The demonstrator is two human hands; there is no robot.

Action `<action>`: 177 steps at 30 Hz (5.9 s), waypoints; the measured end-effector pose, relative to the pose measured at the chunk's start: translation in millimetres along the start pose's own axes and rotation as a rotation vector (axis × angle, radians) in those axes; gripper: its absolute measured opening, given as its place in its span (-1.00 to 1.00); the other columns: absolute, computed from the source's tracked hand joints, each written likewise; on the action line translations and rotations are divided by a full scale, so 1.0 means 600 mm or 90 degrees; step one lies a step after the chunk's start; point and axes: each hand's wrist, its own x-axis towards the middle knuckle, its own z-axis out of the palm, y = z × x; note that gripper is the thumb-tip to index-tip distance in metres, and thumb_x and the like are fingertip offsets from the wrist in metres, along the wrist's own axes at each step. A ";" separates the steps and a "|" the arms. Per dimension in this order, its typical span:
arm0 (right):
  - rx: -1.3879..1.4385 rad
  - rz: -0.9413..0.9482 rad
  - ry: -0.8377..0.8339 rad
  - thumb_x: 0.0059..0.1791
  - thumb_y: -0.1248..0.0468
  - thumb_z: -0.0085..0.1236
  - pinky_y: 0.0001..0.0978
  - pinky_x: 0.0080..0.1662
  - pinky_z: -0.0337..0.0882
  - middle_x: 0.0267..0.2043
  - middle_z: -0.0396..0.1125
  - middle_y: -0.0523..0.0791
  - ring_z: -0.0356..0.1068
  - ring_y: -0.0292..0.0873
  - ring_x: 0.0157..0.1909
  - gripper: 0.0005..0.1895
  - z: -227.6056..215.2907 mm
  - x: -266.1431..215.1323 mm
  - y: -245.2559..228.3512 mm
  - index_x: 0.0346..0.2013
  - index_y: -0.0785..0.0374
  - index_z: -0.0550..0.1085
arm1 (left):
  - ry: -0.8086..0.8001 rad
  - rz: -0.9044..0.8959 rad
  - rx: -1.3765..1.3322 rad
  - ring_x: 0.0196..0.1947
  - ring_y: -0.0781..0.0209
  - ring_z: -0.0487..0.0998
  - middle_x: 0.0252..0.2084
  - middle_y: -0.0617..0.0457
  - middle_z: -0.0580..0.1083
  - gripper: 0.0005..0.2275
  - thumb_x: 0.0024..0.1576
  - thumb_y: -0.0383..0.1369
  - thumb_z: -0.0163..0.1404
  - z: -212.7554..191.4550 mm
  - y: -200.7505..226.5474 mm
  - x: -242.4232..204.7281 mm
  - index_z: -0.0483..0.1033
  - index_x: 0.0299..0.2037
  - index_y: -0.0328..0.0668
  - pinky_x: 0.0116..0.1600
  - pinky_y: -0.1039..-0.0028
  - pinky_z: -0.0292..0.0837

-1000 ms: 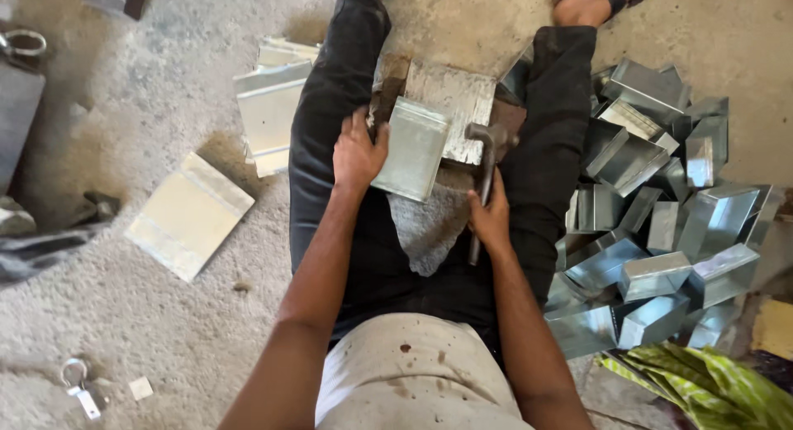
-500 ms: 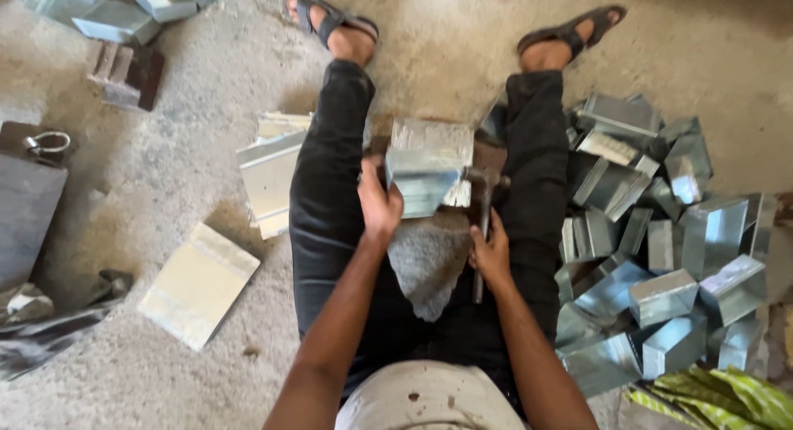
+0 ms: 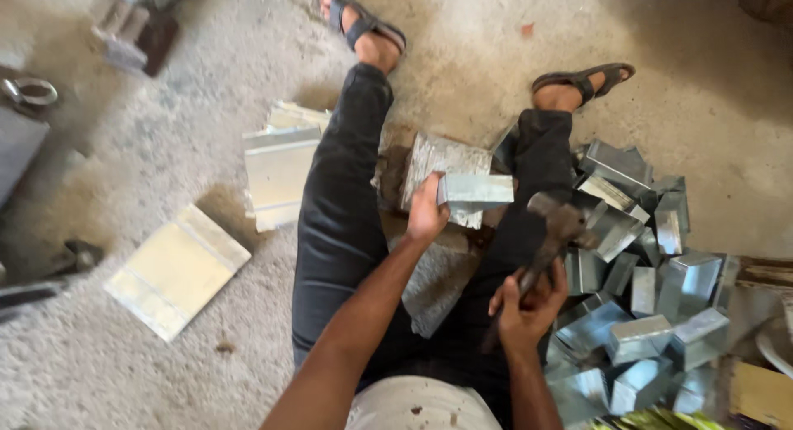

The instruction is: The person sits on the floor and uses a hammer to strike a small metal block placed on a stone. They repeatedly pick up the block, position it, and hit it with the hammer, occasionally adjusting its orientation.

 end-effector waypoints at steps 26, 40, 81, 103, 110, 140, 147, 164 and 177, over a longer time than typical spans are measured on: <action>-0.382 -0.115 -0.320 0.06 0.42 0.18 -0.42 0.07 0.40 0.22 0.40 0.12 0.40 -0.19 0.11 -0.39 0.103 0.160 -0.125 0.40 0.39 0.26 | -0.025 -0.010 -0.018 0.03 -0.36 0.46 -0.08 -0.30 0.46 -0.51 -0.17 -0.71 -0.01 -0.001 0.014 0.007 0.35 0.04 -0.29 0.11 0.08 0.40; -0.145 0.158 -0.183 0.07 0.39 0.12 -0.59 -0.54 0.20 -0.20 0.38 -0.10 0.22 -0.44 -0.55 -0.33 0.065 0.154 -0.088 0.49 0.22 0.21 | -0.096 0.025 0.201 0.02 -0.22 0.50 -0.03 -0.15 0.48 -0.58 -0.01 -0.62 -0.01 -0.034 0.096 0.046 0.39 0.09 -0.16 0.14 0.03 0.34; 0.022 0.063 -0.127 0.18 0.35 -0.04 -0.56 -0.63 0.16 -0.24 0.33 -0.04 0.19 -0.40 -0.60 -0.52 0.044 0.112 -0.182 0.39 0.27 0.15 | 0.058 0.067 -0.009 -0.06 -0.41 0.44 -0.16 -0.36 0.45 -0.55 -0.19 -0.73 -0.07 0.012 0.003 0.029 0.39 -0.02 -0.35 0.03 0.04 0.39; -0.292 -0.102 -0.276 0.18 0.33 0.09 -0.47 -0.15 0.39 -0.09 0.44 0.01 0.39 -0.30 -0.18 -0.59 0.101 0.177 -0.131 0.32 0.33 0.36 | 0.014 0.002 -0.039 -0.11 -0.31 0.43 -0.24 -0.22 0.44 -0.64 -0.17 -0.74 -0.05 0.023 0.011 0.036 0.36 -0.16 -0.24 -0.03 0.06 0.35; -0.395 -0.097 -0.247 0.19 0.30 0.09 -0.52 -0.29 0.31 -0.20 0.43 -0.11 0.27 -0.36 -0.34 -0.62 0.074 0.191 -0.070 0.32 0.21 0.38 | -0.012 -0.022 -0.037 -0.08 -0.32 0.43 -0.23 -0.23 0.43 -0.63 -0.15 -0.74 -0.04 0.017 0.018 0.033 0.37 -0.13 -0.25 -0.01 0.05 0.34; -0.043 0.430 0.005 0.15 0.25 -0.01 -0.45 -0.65 0.07 -0.57 0.18 -0.21 0.09 -0.37 -0.69 -0.57 -0.018 0.026 0.225 0.31 0.02 0.18 | -0.159 -0.139 0.609 0.57 -0.36 -0.29 0.60 -0.33 -0.25 -0.06 -0.07 -0.66 -0.11 -0.052 0.057 0.094 -0.23 0.58 0.16 0.42 -0.44 -0.28; -0.015 0.440 0.008 0.14 0.27 0.00 -0.46 -0.66 0.07 -0.56 0.19 -0.21 0.10 -0.38 -0.68 -0.55 -0.016 0.025 0.226 0.32 -0.02 0.18 | -0.494 0.216 0.604 0.51 0.01 0.07 0.44 0.03 0.20 -0.55 0.22 -0.40 -0.07 -0.006 0.009 0.115 0.31 0.34 0.26 0.46 -0.40 -0.23; 0.002 0.281 0.060 0.11 0.31 0.10 -0.50 -0.65 0.08 -0.51 0.24 -0.20 0.11 -0.42 -0.66 -0.46 -0.002 0.042 0.151 0.38 0.09 0.21 | -0.324 0.339 0.592 0.02 0.00 0.51 -0.10 0.03 0.53 -0.70 0.14 -0.41 -0.10 -0.034 0.116 0.105 0.46 0.09 -0.06 0.14 -0.09 0.34; -0.364 0.105 -0.100 0.07 0.29 0.19 -0.34 -0.20 0.42 -0.11 0.50 0.08 0.44 -0.10 -0.25 -0.47 -0.020 0.166 0.127 0.34 0.23 0.36 | -0.250 0.302 0.617 -0.19 0.02 0.54 -0.30 0.06 0.50 -0.93 0.16 -0.35 -0.09 -0.020 0.111 0.103 0.46 -0.24 -0.05 -0.09 0.07 0.36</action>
